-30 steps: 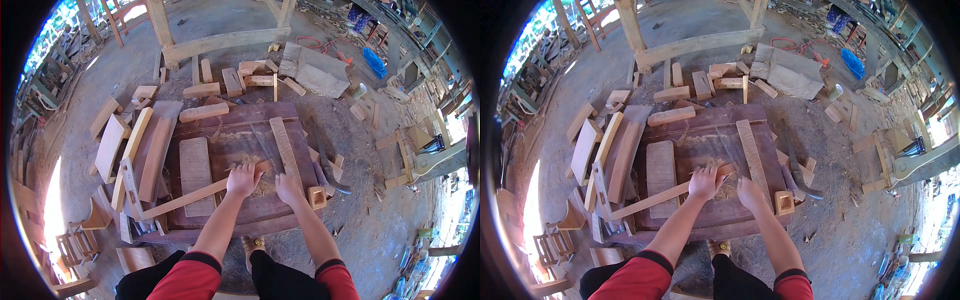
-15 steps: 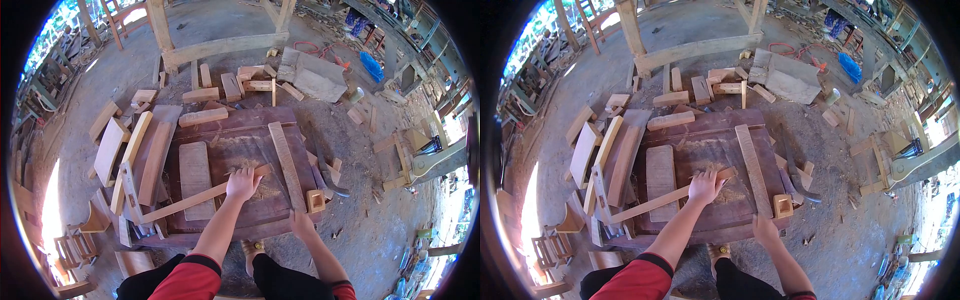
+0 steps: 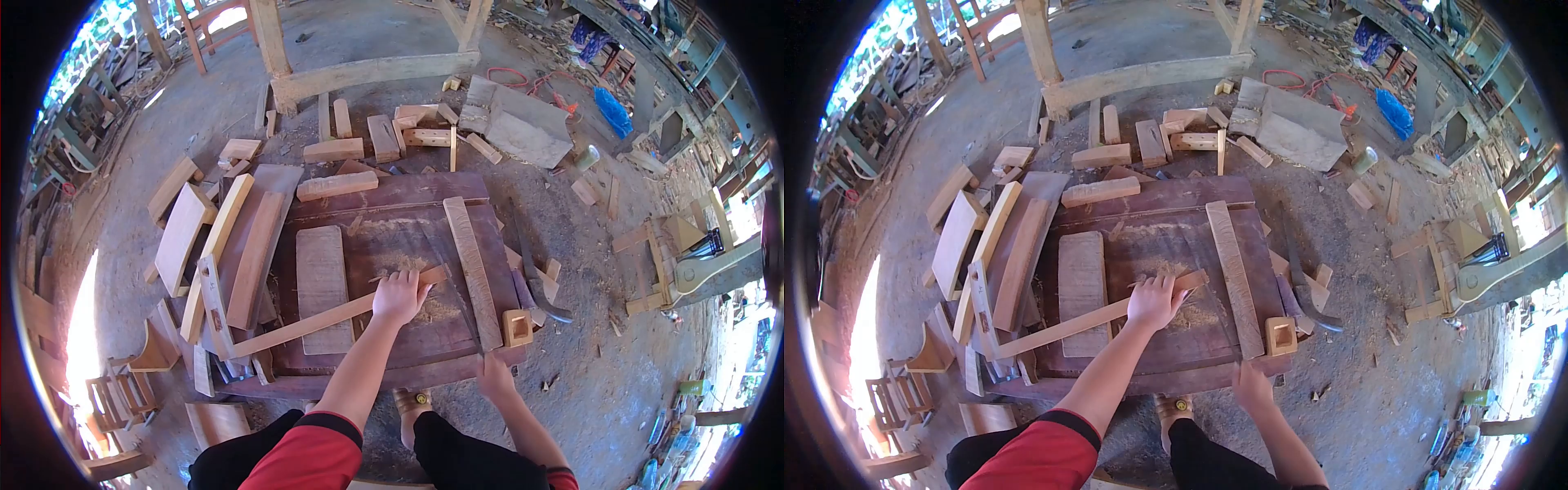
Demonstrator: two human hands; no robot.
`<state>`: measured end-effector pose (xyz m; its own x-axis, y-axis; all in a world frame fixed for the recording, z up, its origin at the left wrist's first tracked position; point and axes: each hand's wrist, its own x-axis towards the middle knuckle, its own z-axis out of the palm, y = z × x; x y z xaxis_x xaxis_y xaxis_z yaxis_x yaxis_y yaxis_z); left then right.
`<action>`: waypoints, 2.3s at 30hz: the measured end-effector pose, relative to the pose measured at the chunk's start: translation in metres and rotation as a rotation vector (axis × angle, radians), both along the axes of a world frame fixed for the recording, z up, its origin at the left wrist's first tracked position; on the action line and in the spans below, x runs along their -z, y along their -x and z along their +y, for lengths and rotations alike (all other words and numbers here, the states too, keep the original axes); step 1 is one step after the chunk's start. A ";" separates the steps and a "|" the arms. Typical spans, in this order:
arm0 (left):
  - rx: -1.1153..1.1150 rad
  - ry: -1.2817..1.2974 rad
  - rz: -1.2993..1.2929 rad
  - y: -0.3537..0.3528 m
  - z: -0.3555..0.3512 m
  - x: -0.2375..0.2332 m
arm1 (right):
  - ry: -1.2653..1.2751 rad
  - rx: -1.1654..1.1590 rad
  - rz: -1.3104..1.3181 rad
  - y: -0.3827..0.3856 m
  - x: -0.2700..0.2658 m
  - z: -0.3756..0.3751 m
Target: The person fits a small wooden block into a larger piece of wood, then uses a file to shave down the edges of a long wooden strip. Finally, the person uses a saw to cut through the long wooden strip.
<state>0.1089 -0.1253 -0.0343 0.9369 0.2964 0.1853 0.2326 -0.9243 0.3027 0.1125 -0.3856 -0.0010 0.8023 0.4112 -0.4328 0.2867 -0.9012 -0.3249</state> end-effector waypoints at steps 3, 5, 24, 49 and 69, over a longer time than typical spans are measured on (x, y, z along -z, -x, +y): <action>-0.010 0.023 0.010 0.001 0.000 0.001 | -0.005 -0.013 -0.007 0.009 -0.006 -0.010; -0.001 -0.004 -0.011 0.001 0.000 -0.001 | -0.028 -0.003 0.000 -0.009 0.000 0.003; -0.001 0.007 0.055 -0.002 0.001 0.002 | -0.030 0.019 0.013 0.003 -0.008 0.000; 0.001 0.023 0.064 -0.001 0.001 0.004 | -0.176 -0.046 -0.025 -0.060 0.005 0.088; 0.006 0.041 0.044 0.000 0.002 0.006 | -0.113 -0.076 -0.050 -0.038 0.006 0.051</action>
<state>0.1089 -0.1235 -0.0404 0.9457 0.2972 0.1317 0.2410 -0.9128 0.3296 0.1509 -0.3347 -0.0073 0.7861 0.5157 -0.3409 0.3712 -0.8347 -0.4067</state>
